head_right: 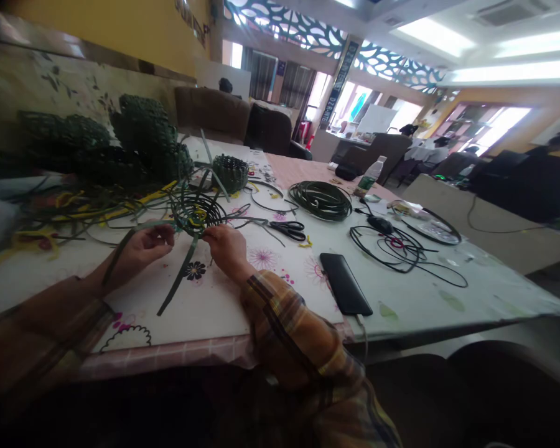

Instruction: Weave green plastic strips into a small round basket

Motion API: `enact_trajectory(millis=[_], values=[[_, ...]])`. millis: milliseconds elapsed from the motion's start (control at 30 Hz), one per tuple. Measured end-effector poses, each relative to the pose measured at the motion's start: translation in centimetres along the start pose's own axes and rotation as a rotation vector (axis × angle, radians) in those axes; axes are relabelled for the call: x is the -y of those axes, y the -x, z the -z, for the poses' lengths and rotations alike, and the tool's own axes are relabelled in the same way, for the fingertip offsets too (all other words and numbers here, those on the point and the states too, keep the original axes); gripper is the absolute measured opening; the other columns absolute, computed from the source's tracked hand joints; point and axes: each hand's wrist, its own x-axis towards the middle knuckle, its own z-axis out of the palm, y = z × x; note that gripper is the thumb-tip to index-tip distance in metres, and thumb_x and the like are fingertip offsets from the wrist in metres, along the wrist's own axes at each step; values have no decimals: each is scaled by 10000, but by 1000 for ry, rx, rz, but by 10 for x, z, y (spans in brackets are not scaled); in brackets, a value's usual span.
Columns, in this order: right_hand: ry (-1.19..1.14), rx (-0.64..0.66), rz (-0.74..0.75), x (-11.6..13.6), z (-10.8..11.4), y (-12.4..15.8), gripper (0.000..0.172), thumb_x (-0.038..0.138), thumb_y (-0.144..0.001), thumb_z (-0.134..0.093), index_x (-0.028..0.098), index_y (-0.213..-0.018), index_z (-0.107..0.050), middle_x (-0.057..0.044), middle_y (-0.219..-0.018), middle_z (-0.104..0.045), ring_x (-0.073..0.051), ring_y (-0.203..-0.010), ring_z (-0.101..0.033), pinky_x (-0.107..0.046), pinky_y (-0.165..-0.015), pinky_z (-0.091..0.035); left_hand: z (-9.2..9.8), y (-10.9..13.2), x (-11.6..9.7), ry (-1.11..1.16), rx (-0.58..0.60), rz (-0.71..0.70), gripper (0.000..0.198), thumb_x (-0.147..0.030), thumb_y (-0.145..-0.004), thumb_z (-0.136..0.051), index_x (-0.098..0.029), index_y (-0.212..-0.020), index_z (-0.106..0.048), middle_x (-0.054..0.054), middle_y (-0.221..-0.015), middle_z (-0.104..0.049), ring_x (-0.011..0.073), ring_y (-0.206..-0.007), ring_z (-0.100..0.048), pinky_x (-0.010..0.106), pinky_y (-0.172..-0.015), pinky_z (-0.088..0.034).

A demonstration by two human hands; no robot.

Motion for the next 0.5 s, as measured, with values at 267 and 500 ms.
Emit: enact_trajectory(millis=[267,500], values=[[-15,0,-11,0,-2,0,150,218,-893,-653,259,-947,-786,-20,-908,-738,-163,-860,-665,-244,-784,-464,-4,2,11,-700,-180,-364,219,-253,-867,-543,-226,-1082,-573,45,-927,-576,186,-760,-567,315,-742,-475],[-49,-14,-44,0,-1,-1,134,225,-876,-682,260,-947,-790,-18,-900,-743,-161,-849,-669,-243,-763,-464,-4,3,11,-859,-206,-483,217,-239,-899,-524,-234,-1108,-583,82,-1053,-619,279,-1062,-602,393,-910,-497]])
